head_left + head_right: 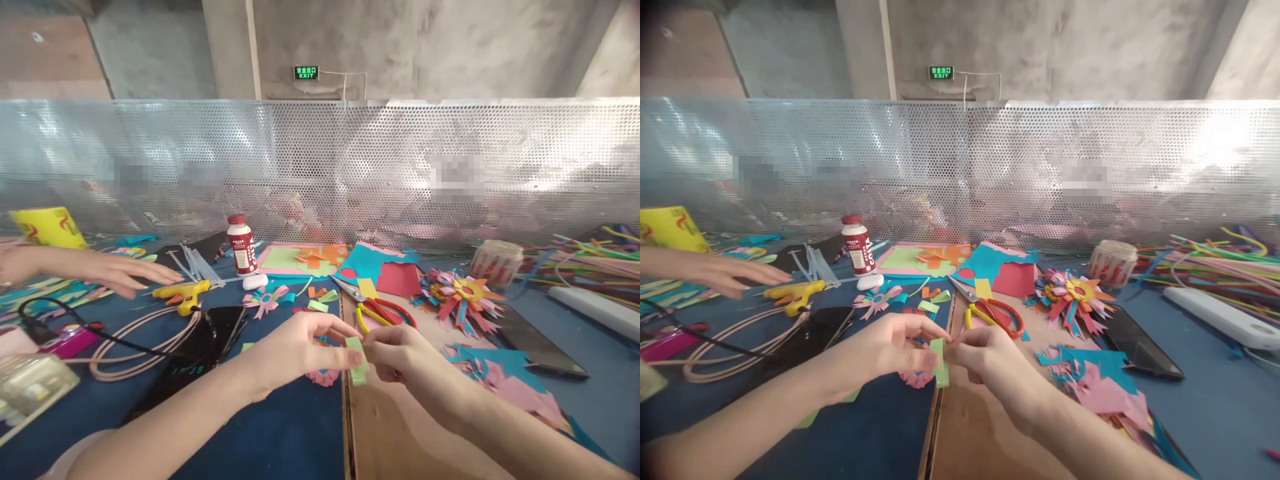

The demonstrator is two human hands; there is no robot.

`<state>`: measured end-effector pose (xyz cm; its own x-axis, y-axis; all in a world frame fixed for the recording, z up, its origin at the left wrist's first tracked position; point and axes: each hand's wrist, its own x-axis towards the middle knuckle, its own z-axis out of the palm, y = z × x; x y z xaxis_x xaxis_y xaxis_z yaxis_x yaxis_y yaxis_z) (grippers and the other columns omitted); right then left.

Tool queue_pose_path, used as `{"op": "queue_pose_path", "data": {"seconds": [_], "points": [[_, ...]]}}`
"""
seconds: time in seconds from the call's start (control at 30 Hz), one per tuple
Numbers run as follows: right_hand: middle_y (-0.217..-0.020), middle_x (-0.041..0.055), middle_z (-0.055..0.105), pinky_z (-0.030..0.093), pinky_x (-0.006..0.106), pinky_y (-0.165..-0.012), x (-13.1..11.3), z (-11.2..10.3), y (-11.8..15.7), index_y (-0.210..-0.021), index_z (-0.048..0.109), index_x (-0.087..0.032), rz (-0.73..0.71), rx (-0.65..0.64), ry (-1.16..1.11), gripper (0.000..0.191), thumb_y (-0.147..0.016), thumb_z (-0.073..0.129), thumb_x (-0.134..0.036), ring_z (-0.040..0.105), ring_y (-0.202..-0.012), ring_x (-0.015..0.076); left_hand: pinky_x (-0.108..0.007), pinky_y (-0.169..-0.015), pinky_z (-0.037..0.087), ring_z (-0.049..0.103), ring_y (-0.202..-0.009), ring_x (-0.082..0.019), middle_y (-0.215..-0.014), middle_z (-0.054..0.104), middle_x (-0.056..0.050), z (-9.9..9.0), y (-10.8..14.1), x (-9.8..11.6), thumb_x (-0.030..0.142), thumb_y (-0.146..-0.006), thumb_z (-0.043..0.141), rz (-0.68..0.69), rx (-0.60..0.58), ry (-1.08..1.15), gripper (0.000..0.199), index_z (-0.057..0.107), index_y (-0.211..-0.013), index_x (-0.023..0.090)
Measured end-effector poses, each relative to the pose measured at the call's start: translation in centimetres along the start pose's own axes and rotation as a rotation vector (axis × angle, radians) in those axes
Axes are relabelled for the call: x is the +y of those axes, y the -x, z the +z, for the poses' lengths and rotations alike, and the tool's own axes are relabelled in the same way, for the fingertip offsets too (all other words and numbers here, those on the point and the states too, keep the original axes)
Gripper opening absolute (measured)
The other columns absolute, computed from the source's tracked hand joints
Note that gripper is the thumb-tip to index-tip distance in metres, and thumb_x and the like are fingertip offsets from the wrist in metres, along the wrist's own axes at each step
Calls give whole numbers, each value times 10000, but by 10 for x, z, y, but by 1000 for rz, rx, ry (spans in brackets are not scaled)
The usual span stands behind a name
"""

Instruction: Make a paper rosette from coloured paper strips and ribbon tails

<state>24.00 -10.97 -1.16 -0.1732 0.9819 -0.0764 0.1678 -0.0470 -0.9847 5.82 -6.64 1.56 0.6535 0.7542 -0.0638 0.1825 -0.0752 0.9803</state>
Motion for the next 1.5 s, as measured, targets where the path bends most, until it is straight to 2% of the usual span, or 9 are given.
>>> {"op": "queue_pose_path", "data": {"seconds": [0.23, 0.5, 0.63, 0.77, 0.83, 1.0, 1.13, 1.27, 1.5], "points": [[-561, -62, 211, 147, 294, -502, 2, 3, 1, -548, 311, -198, -2, 39, -12, 308, -760, 525, -264, 186, -527, 99, -240, -523, 457, 601, -583, -152, -644, 625, -14, 3, -1, -5, 305, -635, 734, -6, 29, -21, 360, 646, -969, 203], [-582, -51, 305, 182, 274, -510, -7, 5, 3, -606, 509, -178, 2, 113, 43, 214, -761, 549, -321, 252, -540, 102, -308, -557, 515, 647, -583, -191, -659, 666, -45, 3, 3, 8, 259, -623, 740, 4, 52, -39, 348, 648, -952, 193], [-583, -50, 350, 193, 269, -522, -8, 4, 4, -653, 579, -181, -41, 142, 109, 187, -771, 542, -320, 276, -552, 101, -291, -537, 500, 640, -575, -188, -655, 672, -53, 5, 3, 9, 241, -609, 745, -20, 81, -48, 359, 653, -952, 187], [-576, -52, 365, 192, 268, -521, -7, 2, 4, -691, 611, -185, -71, 143, 129, 189, -789, 537, -329, 276, -547, 98, -256, -575, 478, 642, -678, -180, -733, 679, -52, 6, 3, 9, 233, -621, 737, -31, 76, -54, 361, 647, -971, 214], [-571, -53, 361, 190, 266, -519, -7, 1, 4, -697, 618, -186, -72, 142, 120, 202, -793, 540, -346, 272, -544, 96, -236, -575, 463, 635, -725, -176, -763, 673, -43, 7, 4, 9, 222, -630, 728, -15, 77, -59, 352, 647, -972, 232], [-555, -58, 329, 182, 266, -516, -8, 1, 5, -697, 617, -184, -66, 154, 104, 207, -789, 548, -357, 253, -535, 97, -220, -537, 433, 611, -644, -152, -692, 655, -21, 7, 5, 8, 218, -660, 704, -36, 68, -58, 339, 650, -994, 243], [-560, -57, 305, 178, 262, -509, -8, 1, 5, -676, 598, -176, -71, 171, 102, 227, -783, 550, -371, 243, -535, 99, -214, -575, 428, 618, -733, -160, -746, 676, -33, 7, 3, 8, 214, -645, 721, -39, 72, -39, 347, 663, -986, 241], [-575, -53, 287, 177, 254, -505, -8, 1, 4, -652, 574, -166, -80, 178, 104, 239, -789, 535, -358, 233, -548, 97, -226, -552, 408, 590, -660, -148, -720, 669, -28, 7, 1, 14, 292, -658, 730, -89, 47, -42, 410, 653, -1056, 232], [-584, -53, 294, 198, 242, -509, -7, 0, 2, -668, 578, -162, -84, 180, 121, 209, -800, 508, -309, 240, -553, 92, -234, -533, 387, 484, -571, -110, -668, 626, -12, 8, 0, 16, 384, -714, 683, -72, 74, -104, 413, 648, -1097, 237]]}}
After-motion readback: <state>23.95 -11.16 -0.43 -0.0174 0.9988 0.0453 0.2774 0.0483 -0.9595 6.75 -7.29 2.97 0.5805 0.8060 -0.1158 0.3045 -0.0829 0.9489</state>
